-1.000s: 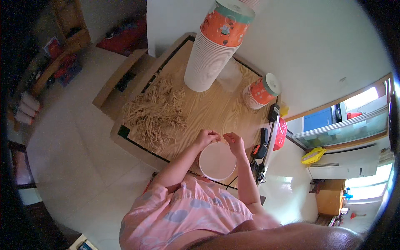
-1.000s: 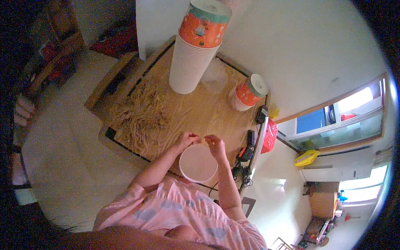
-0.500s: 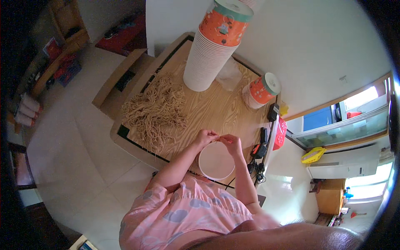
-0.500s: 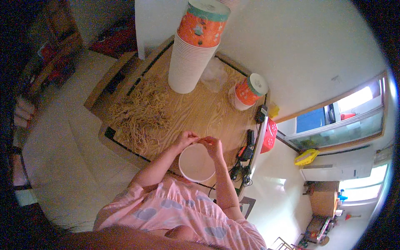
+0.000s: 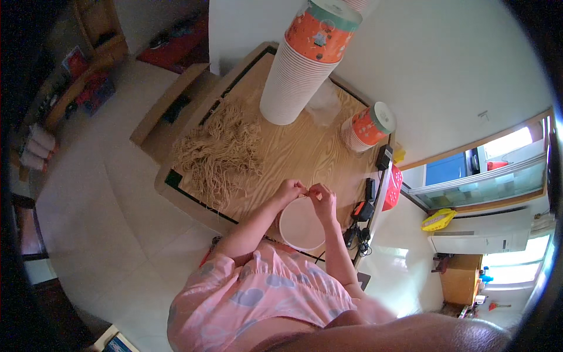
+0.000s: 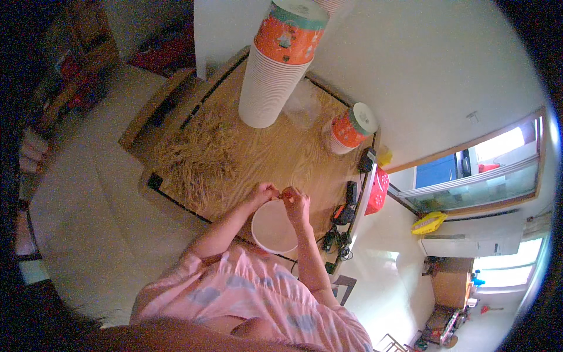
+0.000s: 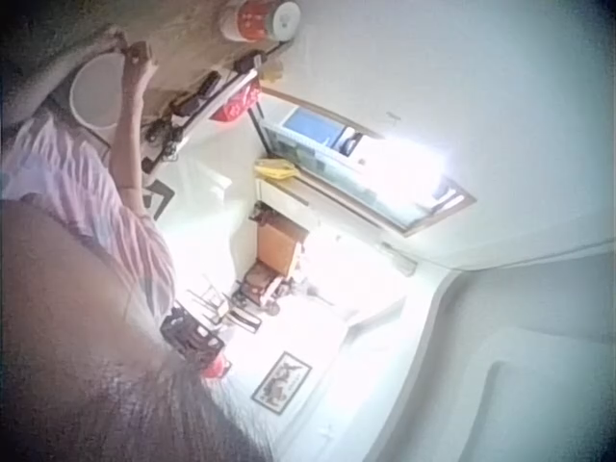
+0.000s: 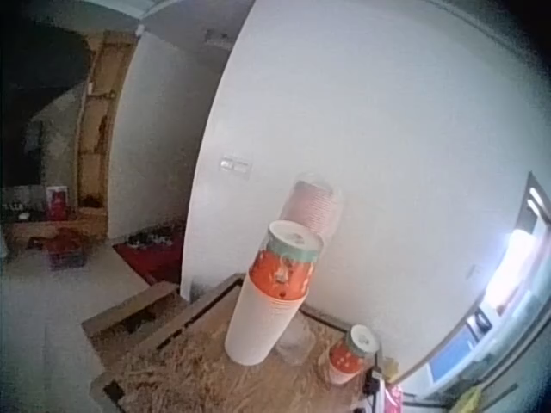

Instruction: Putting shredded paper and small items into decorative paper cups.

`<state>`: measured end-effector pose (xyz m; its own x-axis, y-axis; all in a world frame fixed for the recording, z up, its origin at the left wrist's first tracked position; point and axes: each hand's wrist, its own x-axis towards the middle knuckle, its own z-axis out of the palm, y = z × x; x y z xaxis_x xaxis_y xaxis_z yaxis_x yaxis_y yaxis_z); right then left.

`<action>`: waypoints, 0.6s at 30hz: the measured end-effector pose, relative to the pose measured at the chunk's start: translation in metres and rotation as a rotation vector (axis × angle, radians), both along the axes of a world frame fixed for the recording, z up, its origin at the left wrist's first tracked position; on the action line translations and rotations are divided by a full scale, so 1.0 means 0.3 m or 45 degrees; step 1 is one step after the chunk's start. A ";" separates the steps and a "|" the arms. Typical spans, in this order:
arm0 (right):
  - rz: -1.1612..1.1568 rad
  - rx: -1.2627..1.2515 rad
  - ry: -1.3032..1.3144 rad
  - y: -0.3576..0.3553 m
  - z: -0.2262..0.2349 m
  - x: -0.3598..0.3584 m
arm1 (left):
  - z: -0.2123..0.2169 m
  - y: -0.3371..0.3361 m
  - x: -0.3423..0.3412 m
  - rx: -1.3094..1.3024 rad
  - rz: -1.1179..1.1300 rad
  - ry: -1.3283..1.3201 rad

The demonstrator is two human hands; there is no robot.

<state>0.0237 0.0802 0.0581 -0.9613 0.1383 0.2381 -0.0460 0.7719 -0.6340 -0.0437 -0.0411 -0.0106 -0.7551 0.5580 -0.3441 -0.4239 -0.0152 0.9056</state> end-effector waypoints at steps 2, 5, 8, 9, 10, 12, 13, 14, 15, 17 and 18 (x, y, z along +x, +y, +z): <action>0.002 -0.024 0.010 0.001 -0.003 0.002 | 0.008 0.000 0.003 -0.014 -0.022 0.025; -0.198 -0.286 -0.067 0.000 -0.041 0.026 | -0.031 0.012 0.015 0.075 0.046 0.197; -0.355 -0.378 -0.154 0.049 -0.099 0.045 | -0.014 0.013 0.032 0.014 0.059 0.380; -0.355 -0.381 -0.155 0.047 -0.097 0.043 | -0.018 0.010 0.036 0.011 0.058 0.380; -0.383 -0.420 -0.264 0.046 -0.096 0.038 | -0.021 0.005 0.040 -0.015 0.073 0.435; -0.425 -0.459 -0.369 0.060 -0.112 0.037 | -0.001 0.006 0.047 -0.037 0.075 0.492; -0.431 -0.448 -0.392 0.075 -0.131 0.037 | 0.021 0.010 0.053 -0.081 0.051 0.599; -0.438 -0.436 -0.414 0.092 -0.148 0.042 | 0.044 0.015 0.058 -0.123 0.027 0.707; -0.429 -0.440 -0.418 0.076 -0.131 0.033 | 0.041 0.007 0.058 -0.131 0.033 0.705; -0.255 -0.430 -0.356 0.049 -0.094 0.024 | 0.033 -0.009 0.058 -0.151 0.061 0.721; -0.254 -0.431 -0.357 0.041 -0.078 0.022 | 0.034 -0.010 0.058 -0.153 0.061 0.719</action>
